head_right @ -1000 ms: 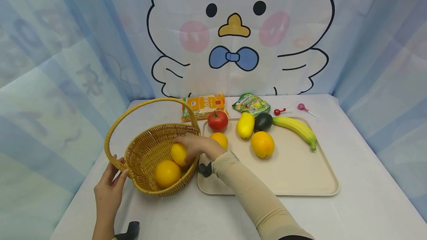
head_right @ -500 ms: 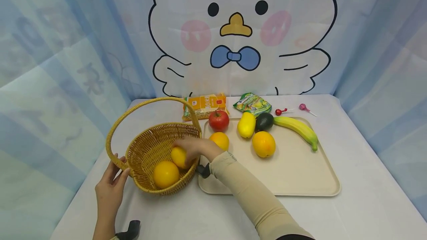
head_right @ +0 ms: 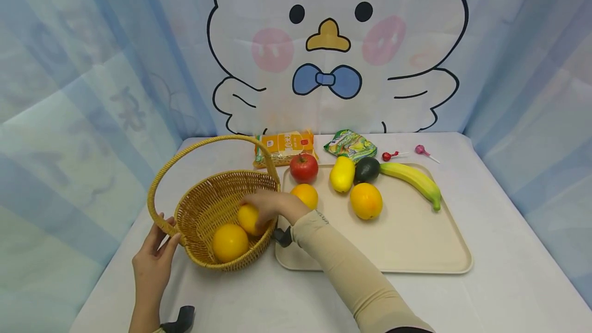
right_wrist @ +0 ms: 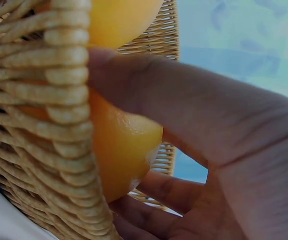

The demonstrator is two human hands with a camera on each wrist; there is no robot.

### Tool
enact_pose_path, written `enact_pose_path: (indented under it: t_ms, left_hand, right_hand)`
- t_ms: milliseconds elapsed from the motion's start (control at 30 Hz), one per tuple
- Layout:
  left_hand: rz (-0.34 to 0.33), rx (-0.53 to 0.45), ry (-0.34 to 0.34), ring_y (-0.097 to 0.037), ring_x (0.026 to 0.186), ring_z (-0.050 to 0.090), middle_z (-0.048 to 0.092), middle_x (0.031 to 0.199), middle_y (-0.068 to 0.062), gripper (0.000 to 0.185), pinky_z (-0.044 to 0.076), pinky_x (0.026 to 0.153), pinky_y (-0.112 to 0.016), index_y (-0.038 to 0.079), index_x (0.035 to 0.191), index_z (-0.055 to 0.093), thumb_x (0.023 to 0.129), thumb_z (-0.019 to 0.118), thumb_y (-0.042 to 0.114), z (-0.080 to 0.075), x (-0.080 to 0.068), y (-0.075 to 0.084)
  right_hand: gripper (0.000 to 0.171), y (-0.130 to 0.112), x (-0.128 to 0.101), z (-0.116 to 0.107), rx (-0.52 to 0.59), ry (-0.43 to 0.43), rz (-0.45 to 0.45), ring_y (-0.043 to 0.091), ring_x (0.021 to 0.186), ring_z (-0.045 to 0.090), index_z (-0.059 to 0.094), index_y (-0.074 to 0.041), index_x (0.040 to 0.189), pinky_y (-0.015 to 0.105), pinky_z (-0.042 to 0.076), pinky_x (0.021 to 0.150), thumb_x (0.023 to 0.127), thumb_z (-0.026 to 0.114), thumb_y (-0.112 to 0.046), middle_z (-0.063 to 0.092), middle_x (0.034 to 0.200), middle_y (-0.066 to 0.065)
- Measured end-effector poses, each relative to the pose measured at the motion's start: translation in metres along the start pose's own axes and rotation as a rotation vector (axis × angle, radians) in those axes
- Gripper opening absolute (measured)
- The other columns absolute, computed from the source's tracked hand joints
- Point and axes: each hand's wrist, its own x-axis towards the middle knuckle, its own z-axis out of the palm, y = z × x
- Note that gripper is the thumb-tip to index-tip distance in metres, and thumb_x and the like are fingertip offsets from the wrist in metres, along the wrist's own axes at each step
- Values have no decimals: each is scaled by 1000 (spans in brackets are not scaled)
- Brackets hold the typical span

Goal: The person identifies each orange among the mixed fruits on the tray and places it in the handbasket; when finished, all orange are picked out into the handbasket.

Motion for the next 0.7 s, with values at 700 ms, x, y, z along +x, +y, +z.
enact_pose_path:
  t_ms: [700]
  left_hand:
    - [-3, 5, 3, 24, 104, 45, 62, 127, -14, 64, 45, 81, 1, 23, 141, 43, 84, 68, 6, 1, 0, -2]
  right_hand:
    - [68, 2, -1, -6, 102, 20, -18, 24, 134, 38, 44, -18, 141, 43, 33, 116, 80, 73, -15, 43, 146, 6]
